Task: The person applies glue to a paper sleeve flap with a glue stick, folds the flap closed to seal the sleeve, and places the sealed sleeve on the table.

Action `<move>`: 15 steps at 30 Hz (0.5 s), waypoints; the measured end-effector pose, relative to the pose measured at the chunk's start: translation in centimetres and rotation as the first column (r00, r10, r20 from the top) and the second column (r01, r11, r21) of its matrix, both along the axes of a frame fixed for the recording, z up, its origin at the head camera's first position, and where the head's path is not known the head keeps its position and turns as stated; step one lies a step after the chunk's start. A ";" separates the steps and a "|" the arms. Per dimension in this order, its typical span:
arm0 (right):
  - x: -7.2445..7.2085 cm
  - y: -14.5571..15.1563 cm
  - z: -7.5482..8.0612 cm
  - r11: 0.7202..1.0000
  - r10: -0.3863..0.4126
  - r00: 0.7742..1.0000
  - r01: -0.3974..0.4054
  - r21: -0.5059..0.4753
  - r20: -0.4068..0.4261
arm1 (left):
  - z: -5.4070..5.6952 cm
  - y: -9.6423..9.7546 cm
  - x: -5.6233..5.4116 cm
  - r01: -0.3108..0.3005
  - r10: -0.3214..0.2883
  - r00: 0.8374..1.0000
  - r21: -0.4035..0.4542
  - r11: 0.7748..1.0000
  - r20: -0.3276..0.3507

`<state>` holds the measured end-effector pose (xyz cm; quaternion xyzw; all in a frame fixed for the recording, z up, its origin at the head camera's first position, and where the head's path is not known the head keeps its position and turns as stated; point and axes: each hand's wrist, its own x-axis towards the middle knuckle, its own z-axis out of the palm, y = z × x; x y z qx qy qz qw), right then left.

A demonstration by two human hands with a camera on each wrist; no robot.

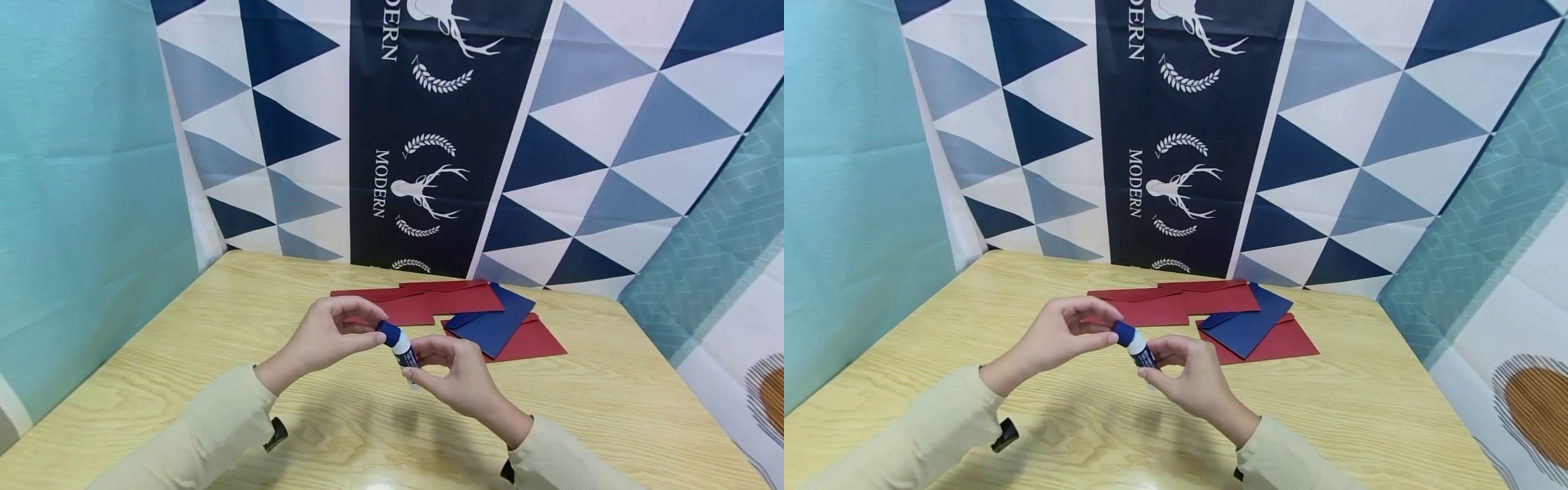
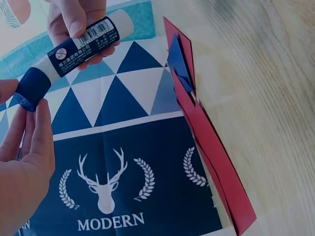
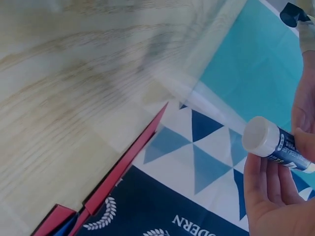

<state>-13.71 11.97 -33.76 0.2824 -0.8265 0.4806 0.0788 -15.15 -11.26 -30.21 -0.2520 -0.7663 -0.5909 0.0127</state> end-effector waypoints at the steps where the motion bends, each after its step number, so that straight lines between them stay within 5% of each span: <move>1: 0.0 0.0 0.0 1.000 -0.003 1.000 0.003 0.011 -0.018 | 0.0 0.0 -0.1 -0.004 0.004 1.000 -0.009 1.000 -0.006; 15: -0.1 -0.1 0.5 0.990 -0.010 0.999 0.016 0.137 -0.044 | -0.2 -0.2 -0.4 -0.001 -0.004 0.999 -0.122 0.993 -0.038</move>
